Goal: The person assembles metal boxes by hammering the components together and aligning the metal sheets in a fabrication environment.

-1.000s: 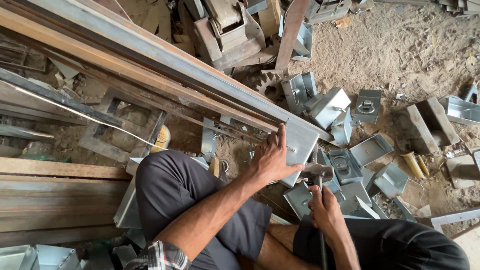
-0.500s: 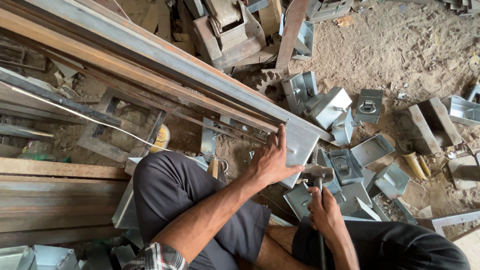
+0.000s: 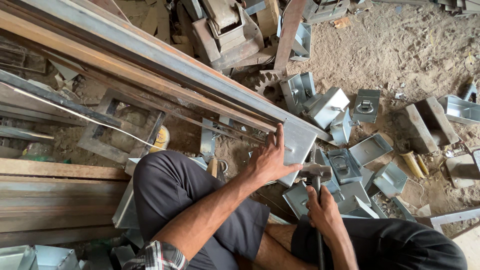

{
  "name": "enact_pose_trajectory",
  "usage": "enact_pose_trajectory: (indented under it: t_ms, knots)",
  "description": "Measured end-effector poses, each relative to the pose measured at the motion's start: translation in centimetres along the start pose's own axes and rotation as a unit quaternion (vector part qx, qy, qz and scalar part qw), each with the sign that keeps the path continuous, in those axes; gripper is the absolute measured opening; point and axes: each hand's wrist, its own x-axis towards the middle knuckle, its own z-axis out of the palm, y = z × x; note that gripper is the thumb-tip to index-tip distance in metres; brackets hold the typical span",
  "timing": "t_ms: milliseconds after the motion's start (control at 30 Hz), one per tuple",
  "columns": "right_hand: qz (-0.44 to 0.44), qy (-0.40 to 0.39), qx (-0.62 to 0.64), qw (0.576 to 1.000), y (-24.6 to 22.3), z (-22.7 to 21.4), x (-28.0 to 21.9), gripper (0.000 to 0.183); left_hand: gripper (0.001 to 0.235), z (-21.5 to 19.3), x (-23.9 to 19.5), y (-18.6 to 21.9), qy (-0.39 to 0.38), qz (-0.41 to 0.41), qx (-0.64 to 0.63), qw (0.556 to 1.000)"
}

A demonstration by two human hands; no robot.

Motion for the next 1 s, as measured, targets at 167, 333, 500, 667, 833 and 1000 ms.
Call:
enact_pose_trajectory:
  t_ms: [167,333,500,667,833,1000]
  knots:
    - [-0.002,0.002,-0.001,1.0,-0.1,-0.1,-0.2,0.033,0.136,-0.5,-0.3,0.3,0.008,0.006,-0.002,1.0]
    - [-0.005,-0.001,0.002,1.0,-0.2,-0.1,-0.3,0.034,0.135,-0.7,-0.5,0.2,0.005,0.009,-0.008,1.0]
    - [-0.005,-0.001,0.009,1.0,-0.3,0.0,-0.4,0.033,0.137,0.0,-0.2,-0.2,0.024,0.029,-0.01,0.999]
    - [0.004,0.0,0.005,1.0,-0.2,0.0,-0.2,0.034,0.138,0.4,0.1,-0.3,0.013,0.019,-0.006,1.0]
    - [-0.006,0.003,0.006,1.0,0.3,0.1,0.1,0.033,0.138,0.4,0.1,-0.3,0.011,0.014,-0.016,1.0]
    - [-0.009,-0.001,0.0,1.0,0.6,0.0,0.4,0.036,0.138,-0.2,-0.2,0.1,0.001,0.003,-0.005,1.0]
